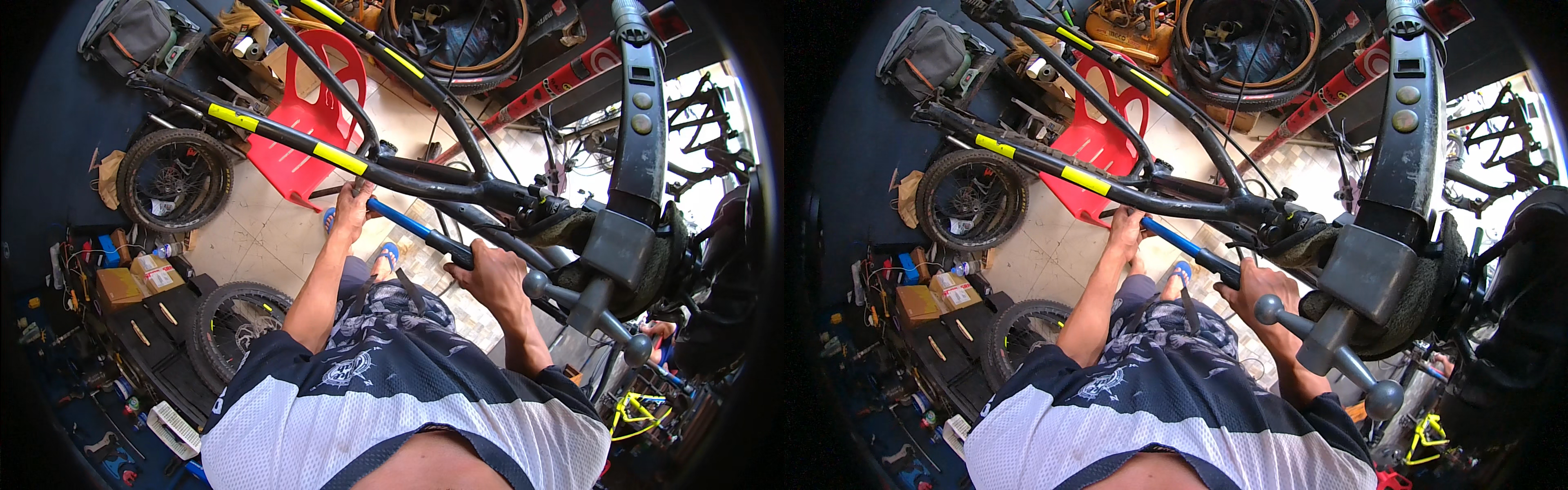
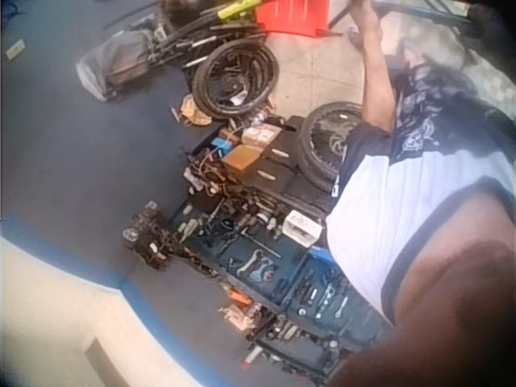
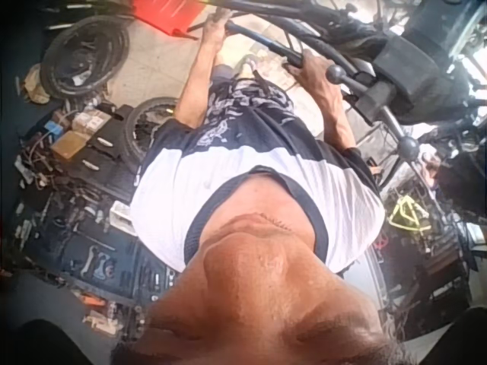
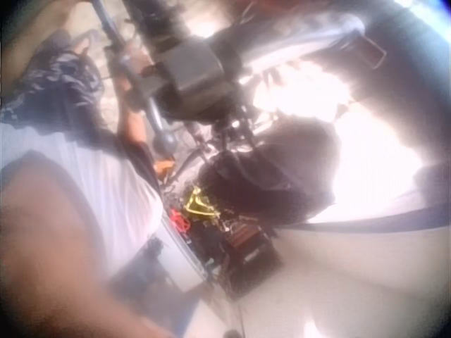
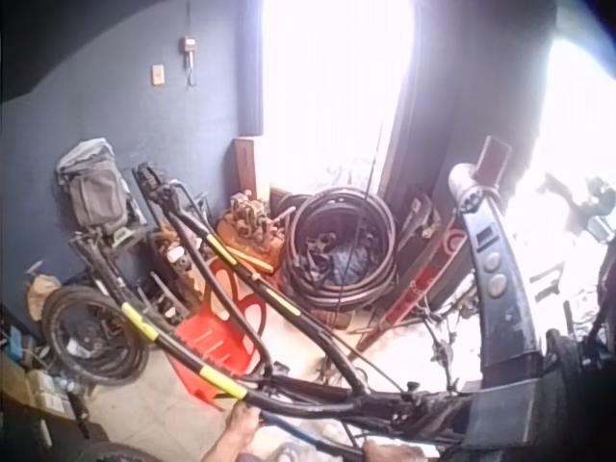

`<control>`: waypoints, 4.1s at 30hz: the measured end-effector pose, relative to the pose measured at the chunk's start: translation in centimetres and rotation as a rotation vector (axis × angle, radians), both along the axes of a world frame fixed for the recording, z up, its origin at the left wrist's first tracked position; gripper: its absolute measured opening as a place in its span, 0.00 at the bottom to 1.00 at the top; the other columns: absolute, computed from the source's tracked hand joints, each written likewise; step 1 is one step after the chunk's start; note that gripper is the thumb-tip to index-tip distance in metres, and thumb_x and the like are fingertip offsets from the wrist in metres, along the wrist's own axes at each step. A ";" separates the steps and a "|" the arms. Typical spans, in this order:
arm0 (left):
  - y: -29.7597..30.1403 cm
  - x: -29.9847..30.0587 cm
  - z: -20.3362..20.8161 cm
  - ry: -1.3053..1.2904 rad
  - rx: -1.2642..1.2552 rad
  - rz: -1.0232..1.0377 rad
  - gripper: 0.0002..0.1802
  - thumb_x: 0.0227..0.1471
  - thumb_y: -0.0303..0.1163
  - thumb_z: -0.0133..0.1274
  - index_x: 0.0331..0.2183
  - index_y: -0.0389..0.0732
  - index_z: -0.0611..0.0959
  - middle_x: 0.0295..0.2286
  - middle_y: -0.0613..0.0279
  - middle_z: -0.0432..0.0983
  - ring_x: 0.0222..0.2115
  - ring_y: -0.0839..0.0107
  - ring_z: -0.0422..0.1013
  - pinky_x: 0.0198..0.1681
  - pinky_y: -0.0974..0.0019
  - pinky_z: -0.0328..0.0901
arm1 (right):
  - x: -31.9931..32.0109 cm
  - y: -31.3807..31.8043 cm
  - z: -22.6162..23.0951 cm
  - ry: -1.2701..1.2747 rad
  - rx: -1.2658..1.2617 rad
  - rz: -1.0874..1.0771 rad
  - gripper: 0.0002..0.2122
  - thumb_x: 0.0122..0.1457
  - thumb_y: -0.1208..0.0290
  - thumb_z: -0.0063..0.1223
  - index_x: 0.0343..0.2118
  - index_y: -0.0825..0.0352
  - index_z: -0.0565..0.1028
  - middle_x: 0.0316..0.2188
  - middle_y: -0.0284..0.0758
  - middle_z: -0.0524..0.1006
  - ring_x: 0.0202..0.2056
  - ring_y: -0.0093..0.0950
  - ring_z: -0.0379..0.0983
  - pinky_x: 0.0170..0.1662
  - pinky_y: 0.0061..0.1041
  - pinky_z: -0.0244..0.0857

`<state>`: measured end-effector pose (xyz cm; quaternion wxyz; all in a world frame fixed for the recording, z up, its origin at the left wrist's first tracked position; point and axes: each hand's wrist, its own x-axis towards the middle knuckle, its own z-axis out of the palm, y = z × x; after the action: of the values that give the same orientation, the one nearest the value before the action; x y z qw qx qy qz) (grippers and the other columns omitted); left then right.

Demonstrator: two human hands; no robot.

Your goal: The person uses a torque wrench to tighten bolts on a bicycle frame mounted on a repair stand. They adjust the wrench and reposition the frame multiple times to access different bolt locations. The person then places the wrench on a workbench and picks up a bicycle wheel to inspect it.

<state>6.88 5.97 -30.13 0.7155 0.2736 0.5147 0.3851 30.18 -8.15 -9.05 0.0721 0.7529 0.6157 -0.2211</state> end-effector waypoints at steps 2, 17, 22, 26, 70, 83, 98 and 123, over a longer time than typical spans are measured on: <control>0.1 0.1 0.0 -0.005 0.004 0.009 0.28 0.56 0.51 0.65 0.41 0.39 0.72 0.30 0.64 0.72 0.28 0.73 0.74 0.30 0.62 0.77 | 0.0 0.2 0.2 -0.007 0.008 0.012 0.25 0.51 0.43 0.67 0.27 0.65 0.75 0.21 0.42 0.81 0.25 0.44 0.81 0.31 0.42 0.72; 0.0 0.2 -2.1 0.103 0.080 -0.001 0.26 0.58 0.50 0.64 0.41 0.38 0.73 0.29 0.65 0.73 0.25 0.76 0.72 0.26 0.68 0.73 | 2.6 -2.1 -7.6 0.139 0.009 -0.094 0.21 0.54 0.48 0.63 0.29 0.65 0.74 0.20 0.41 0.80 0.26 0.45 0.80 0.34 0.42 0.71; 0.2 0.1 -3.6 0.205 0.255 -0.006 0.26 0.60 0.50 0.61 0.40 0.35 0.74 0.29 0.63 0.74 0.28 0.75 0.71 0.31 0.68 0.70 | 2.8 -2.7 -11.6 0.172 -0.028 -0.145 0.23 0.52 0.46 0.62 0.33 0.66 0.77 0.23 0.46 0.81 0.30 0.46 0.81 0.37 0.43 0.72; 0.0 -0.1 -3.7 0.310 0.297 -0.012 0.27 0.61 0.50 0.60 0.41 0.33 0.75 0.29 0.61 0.75 0.31 0.73 0.73 0.35 0.66 0.69 | 2.8 -2.8 -14.4 0.230 -0.032 -0.196 0.25 0.52 0.44 0.61 0.37 0.65 0.78 0.26 0.47 0.82 0.32 0.49 0.81 0.40 0.44 0.73; 0.3 -0.3 -1.1 0.193 0.159 -0.115 0.31 0.60 0.55 0.58 0.41 0.34 0.71 0.30 0.61 0.74 0.27 0.74 0.75 0.27 0.66 0.78 | 2.0 -1.1 -6.6 0.069 -0.086 -0.045 0.18 0.55 0.55 0.60 0.33 0.68 0.76 0.24 0.51 0.80 0.30 0.51 0.80 0.37 0.47 0.71; 0.8 -0.5 -0.6 0.165 0.109 -0.141 0.36 0.58 0.56 0.60 0.46 0.31 0.69 0.34 0.58 0.72 0.28 0.73 0.75 0.24 0.66 0.79 | 0.6 -0.4 -4.1 -0.038 -0.159 0.021 0.22 0.58 0.50 0.62 0.33 0.69 0.75 0.27 0.51 0.81 0.33 0.50 0.81 0.39 0.47 0.72; 0.4 -0.1 -0.9 0.073 0.099 -0.121 0.37 0.59 0.54 0.59 0.49 0.31 0.63 0.43 0.53 0.68 0.32 0.68 0.75 0.19 0.65 0.78 | 0.2 0.4 -3.0 -0.064 -0.260 0.024 0.23 0.58 0.49 0.63 0.35 0.71 0.76 0.29 0.53 0.81 0.34 0.52 0.81 0.40 0.48 0.74; -0.3 0.8 -1.9 0.038 0.131 -0.101 0.37 0.59 0.54 0.60 0.47 0.32 0.62 0.39 0.54 0.67 0.24 0.68 0.74 0.17 0.64 0.78 | 1.4 0.0 -3.0 -0.026 -0.277 0.099 0.26 0.57 0.48 0.65 0.34 0.73 0.75 0.27 0.52 0.81 0.32 0.51 0.81 0.38 0.47 0.74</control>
<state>7.69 5.68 -31.98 0.7046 0.3525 0.4875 0.3763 31.54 -8.13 -12.04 0.1941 0.7072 0.6148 -0.2902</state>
